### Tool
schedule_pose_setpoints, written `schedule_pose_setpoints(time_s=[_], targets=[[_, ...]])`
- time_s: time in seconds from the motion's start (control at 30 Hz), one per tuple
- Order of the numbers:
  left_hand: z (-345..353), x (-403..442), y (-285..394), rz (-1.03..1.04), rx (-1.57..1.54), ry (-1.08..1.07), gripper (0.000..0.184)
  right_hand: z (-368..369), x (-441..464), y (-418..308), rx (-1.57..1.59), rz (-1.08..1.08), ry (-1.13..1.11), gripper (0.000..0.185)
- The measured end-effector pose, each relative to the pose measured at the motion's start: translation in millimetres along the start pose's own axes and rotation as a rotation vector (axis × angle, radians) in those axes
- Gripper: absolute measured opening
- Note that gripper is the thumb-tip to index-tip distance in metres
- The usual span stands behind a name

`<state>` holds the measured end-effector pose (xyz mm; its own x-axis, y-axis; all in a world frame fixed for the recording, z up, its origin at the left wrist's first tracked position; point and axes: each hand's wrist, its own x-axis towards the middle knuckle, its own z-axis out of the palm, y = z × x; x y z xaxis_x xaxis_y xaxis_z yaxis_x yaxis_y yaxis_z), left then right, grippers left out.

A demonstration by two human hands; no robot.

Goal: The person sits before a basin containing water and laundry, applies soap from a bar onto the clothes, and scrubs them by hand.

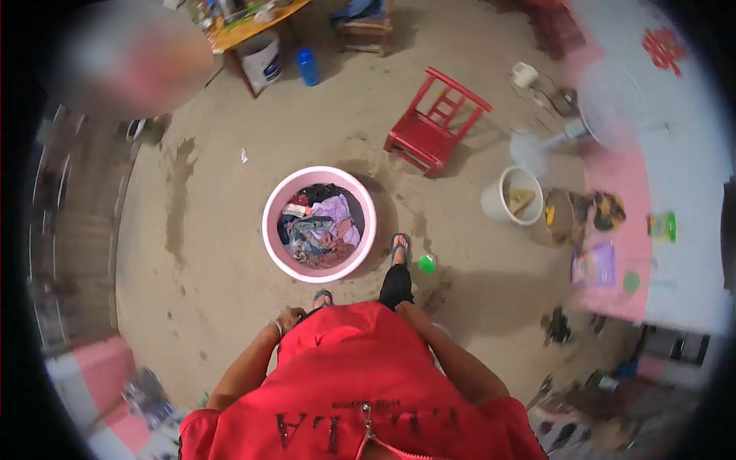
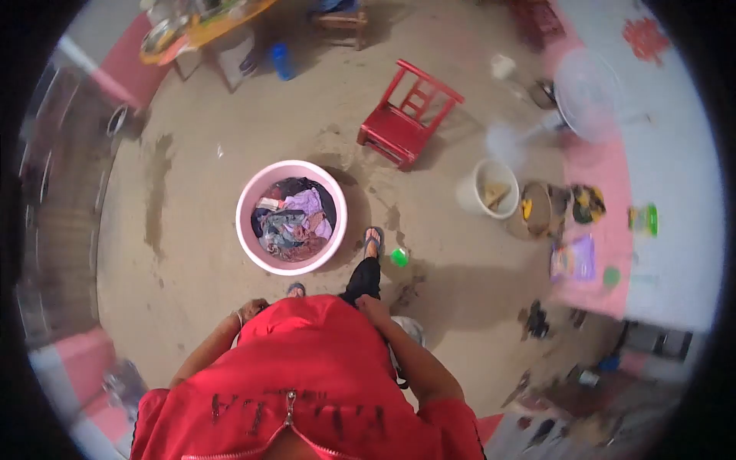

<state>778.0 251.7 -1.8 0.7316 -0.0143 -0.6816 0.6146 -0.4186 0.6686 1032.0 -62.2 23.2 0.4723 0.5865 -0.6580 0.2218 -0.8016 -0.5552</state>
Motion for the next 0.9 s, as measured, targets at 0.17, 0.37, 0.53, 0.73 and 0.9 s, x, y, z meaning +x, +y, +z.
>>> schedule_pose_setpoints(time_s=[0.17, 0.37, 0.53, 0.73, 0.9], targets=[[21.2, 74.9, 93.2, -0.241, -0.205, 0.189, 0.035, -186.1, 26.1, -22.0, 0.505, -0.165, -0.52, 0.035], [14.6, 99.3, 162.4, -0.386, -0.364, 0.333, 0.041, -287.2, 90.3, -30.0, 0.212, 0.009, -0.66, 0.038], [1.7, 128.2, 160.9, -0.432, -0.447, 0.573, 0.05, -275.1, 221.8, -45.2, -0.145, 0.029, -0.804, 0.042], [-12.3, 167.2, 155.8, -0.334, -0.907, 0.594, 0.044, -288.7, 293.9, -130.3, -0.617, -0.195, -0.863, 0.033], [-28.4, 196.8, 189.6, -0.477, -1.131, 0.682, 0.032, -309.3, 363.4, -180.0, -0.702, -0.263, -1.028, 0.026]])
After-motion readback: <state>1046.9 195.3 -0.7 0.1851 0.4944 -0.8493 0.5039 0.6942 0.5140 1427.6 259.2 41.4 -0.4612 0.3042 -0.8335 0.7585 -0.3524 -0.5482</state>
